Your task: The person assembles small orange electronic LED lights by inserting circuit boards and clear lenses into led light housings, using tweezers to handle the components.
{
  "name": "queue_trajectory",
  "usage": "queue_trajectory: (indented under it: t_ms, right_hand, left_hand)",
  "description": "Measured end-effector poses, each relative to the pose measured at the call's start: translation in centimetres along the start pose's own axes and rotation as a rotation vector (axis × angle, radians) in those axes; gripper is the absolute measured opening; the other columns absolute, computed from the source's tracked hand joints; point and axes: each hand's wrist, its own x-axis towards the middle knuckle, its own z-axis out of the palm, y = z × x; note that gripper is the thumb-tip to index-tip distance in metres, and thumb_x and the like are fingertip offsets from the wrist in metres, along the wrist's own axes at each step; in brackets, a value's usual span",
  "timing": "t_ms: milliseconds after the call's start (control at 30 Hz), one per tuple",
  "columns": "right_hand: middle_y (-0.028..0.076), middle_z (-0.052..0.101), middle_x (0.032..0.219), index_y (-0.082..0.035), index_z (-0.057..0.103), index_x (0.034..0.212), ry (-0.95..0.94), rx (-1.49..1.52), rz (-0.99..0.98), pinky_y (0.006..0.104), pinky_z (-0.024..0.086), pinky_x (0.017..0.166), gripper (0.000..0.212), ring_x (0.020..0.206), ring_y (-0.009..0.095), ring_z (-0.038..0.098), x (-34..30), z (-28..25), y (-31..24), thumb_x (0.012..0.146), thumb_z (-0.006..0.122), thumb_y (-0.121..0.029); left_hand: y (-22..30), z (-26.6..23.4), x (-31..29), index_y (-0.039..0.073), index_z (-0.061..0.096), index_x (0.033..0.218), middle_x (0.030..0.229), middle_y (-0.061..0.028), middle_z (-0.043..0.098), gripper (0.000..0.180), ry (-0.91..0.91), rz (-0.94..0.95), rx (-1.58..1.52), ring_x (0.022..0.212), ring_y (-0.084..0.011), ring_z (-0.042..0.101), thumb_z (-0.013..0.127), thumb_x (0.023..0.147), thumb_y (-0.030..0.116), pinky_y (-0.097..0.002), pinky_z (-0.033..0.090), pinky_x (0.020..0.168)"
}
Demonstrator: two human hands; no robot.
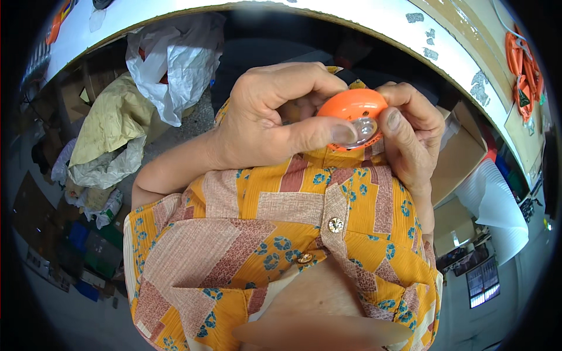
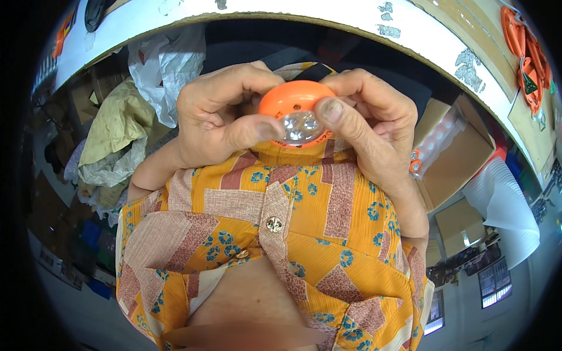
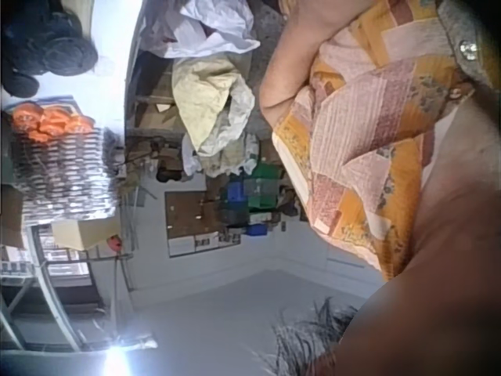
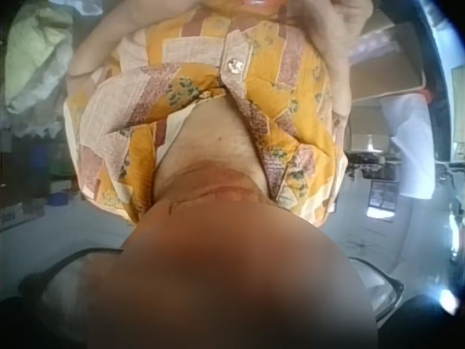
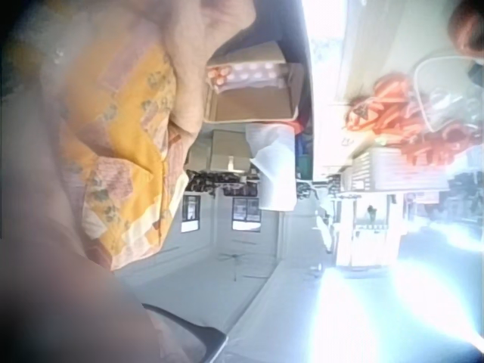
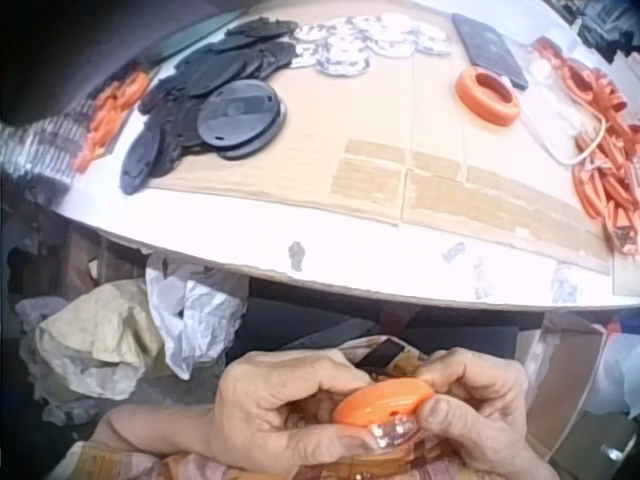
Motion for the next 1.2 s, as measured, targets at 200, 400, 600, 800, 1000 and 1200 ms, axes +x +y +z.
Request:
queue_trajectory:
  t_ms: [200,400,600,800,1000,1200]
  right_hand:
    - [0.009,0.074,0.090,0.006,0.069,0.103,0.021,-0.145,-0.067,0.0211,0.055,0.070,0.018,0.080,0.009,0.070,-0.2,0.9,-0.4,0.094,0.075,-0.008]
    - [0.009,0.075,0.089,0.006,0.069,0.103,0.053,-0.145,-0.034,0.0204,0.054,0.070,0.018,0.078,0.008,0.070,-0.5,1.0,-0.4,0.094,0.075,-0.009]
    - [0.009,0.074,0.089,0.005,0.069,0.104,0.099,-0.118,-0.059,0.0199,0.054,0.070,0.019,0.078,0.008,0.069,-0.3,1.2,-0.2,0.094,0.075,-0.010]
    - [0.009,0.073,0.092,0.006,0.069,0.105,0.058,-0.105,-0.021,0.0198,0.053,0.072,0.020,0.080,0.008,0.069,-0.3,1.1,-0.5,0.093,0.075,-0.008]
    - [0.009,0.070,0.101,0.007,0.068,0.109,0.032,-0.180,-0.101,0.0243,0.052,0.075,0.026,0.087,0.010,0.065,-0.6,0.8,-0.1,0.090,0.078,-0.008]
    - [0.015,0.071,0.093,0.007,0.069,0.102,-0.176,-0.505,-0.472,0.0334,0.053,0.076,0.030,0.085,0.024,0.068,0.5,0.3,0.0,0.082,0.083,-0.012]
  left_hand:
    - [0.4,1.2,0.3,-0.005,0.066,0.106,0.093,-0.0073,0.070,0.031,0.056,-0.174,-0.072,0.085,-0.0092,0.066,0.084,0.084,0.007,-0.0225,0.053,0.076]
    - [-0.4,1.0,0.2,-0.004,0.065,0.106,0.095,-0.0064,0.070,0.028,0.017,-0.080,-0.010,0.084,-0.0075,0.065,0.082,0.084,0.002,-0.0222,0.052,0.075]
    - [-0.4,1.6,0.2,-0.003,0.065,0.105,0.094,-0.0062,0.069,0.027,0.083,-0.084,-0.137,0.082,-0.0073,0.064,0.081,0.084,0.001,-0.0217,0.050,0.072]
    - [-0.4,1.3,0.2,-0.003,0.064,0.105,0.093,-0.0064,0.068,0.028,0.058,-0.032,0.038,0.082,-0.0075,0.064,0.082,0.083,0.001,-0.0224,0.051,0.073]
    - [-0.7,0.9,-0.5,-0.006,0.066,0.107,0.094,-0.0096,0.069,0.029,0.169,0.043,-0.004,0.084,-0.0135,0.065,0.082,0.084,0.003,-0.0248,0.052,0.072]
    - [-0.1,0.0,0.0,-0.007,0.066,0.109,0.091,-0.0162,0.070,0.034,0.014,0.430,0.312,0.075,-0.0234,0.068,0.082,0.085,0.011,-0.0309,0.054,0.065]
